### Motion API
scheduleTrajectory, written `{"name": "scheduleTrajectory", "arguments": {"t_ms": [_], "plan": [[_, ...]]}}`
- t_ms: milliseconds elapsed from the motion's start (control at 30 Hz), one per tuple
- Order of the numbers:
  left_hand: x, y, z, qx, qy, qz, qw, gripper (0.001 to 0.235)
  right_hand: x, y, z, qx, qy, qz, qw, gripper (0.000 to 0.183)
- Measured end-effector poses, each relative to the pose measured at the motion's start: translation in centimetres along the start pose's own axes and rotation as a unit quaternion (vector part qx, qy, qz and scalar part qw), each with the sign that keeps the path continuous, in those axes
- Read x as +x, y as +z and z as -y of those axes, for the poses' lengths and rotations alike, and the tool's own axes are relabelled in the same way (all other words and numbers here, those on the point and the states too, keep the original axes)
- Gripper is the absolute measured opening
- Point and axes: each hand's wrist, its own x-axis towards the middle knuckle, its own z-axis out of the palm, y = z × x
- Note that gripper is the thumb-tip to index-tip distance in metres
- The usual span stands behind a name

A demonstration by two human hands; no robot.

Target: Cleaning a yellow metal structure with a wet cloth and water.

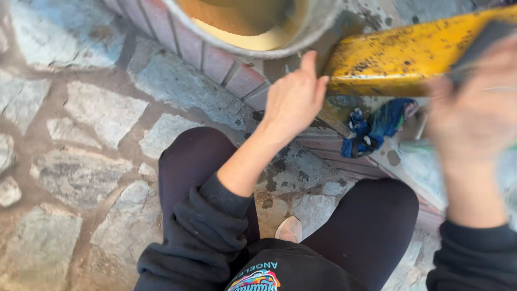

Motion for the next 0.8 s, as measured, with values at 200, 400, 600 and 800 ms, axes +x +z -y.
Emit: {"name": "scheduleTrajectory", "arguments": {"t_ms": [200,400,600,800], "plan": [[0.2,-1.0,0.7,0.008,-0.054,0.007,0.998,0.051,-0.3,9.6,14.0,-0.017,-0.156,0.073,0.985,0.092],[-1.4,-3.0,1.0,-0.029,-0.004,-0.008,1.000,0.047,1.9,5.4,12.5,-0.081,-0.274,0.150,0.947,0.103],[-1.1,-4.0,0.6,-0.013,-0.021,0.008,1.000,0.036,8.2,1.7,6.6,-0.207,-0.206,0.256,0.922,0.071],[-1.3,-3.0,-0.1,0.045,-0.063,0.144,0.987,0.026,17.1,2.1,12.5,0.350,0.001,0.003,0.937,0.043]]}}
